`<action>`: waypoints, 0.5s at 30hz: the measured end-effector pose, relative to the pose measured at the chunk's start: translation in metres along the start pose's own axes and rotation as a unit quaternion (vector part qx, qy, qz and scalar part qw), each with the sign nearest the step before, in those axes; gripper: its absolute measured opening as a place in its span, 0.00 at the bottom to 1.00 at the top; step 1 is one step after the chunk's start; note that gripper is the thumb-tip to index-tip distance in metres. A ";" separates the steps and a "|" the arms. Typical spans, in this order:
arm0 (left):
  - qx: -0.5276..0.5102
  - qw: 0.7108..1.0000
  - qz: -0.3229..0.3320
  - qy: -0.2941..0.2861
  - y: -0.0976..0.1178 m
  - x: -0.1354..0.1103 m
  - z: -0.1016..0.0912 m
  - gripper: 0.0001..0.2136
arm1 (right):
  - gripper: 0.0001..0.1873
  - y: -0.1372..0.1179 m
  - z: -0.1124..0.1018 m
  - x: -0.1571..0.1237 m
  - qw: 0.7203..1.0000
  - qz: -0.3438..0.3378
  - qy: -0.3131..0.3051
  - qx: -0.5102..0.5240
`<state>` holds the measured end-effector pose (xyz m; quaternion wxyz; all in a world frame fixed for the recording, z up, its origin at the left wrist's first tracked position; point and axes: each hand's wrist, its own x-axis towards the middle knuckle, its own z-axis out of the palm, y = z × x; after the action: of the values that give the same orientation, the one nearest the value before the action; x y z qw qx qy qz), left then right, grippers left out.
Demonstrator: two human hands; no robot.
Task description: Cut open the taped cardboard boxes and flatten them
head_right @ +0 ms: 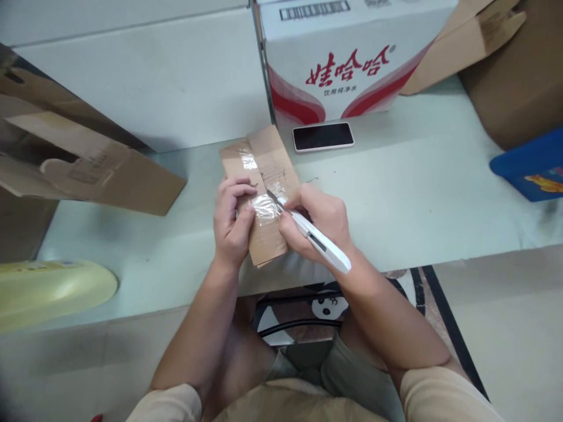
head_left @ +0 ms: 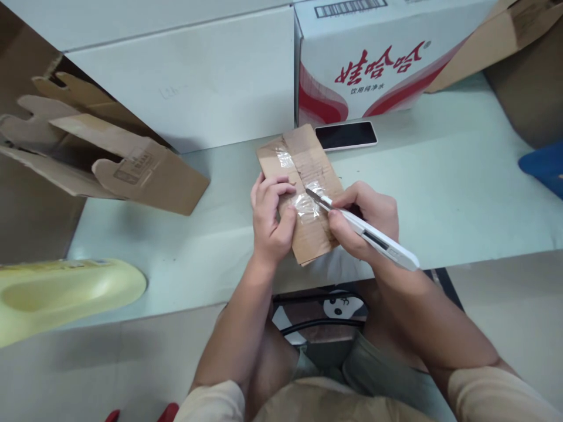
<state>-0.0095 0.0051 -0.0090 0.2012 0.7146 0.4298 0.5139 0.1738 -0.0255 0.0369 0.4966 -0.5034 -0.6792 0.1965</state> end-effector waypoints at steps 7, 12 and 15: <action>-0.004 1.000 -0.002 0.016 0.001 -0.001 0.002 0.07 | 0.06 0.003 0.001 -0.002 0.998 0.001 0.047 0.033; -0.008 1.000 -0.001 0.014 0.000 -0.001 0.001 0.08 | 0.05 -0.002 0.002 0.001 0.996 0.070 0.024 0.042; -0.004 1.000 -0.001 0.010 0.000 -0.001 0.001 0.08 | 0.06 -0.001 0.002 0.001 0.995 0.083 0.024 0.057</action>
<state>-0.0088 0.0045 -0.0094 0.2004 0.7083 0.4306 0.5222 0.1718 -0.0246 0.0367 0.5225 -0.5336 -0.6107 0.2632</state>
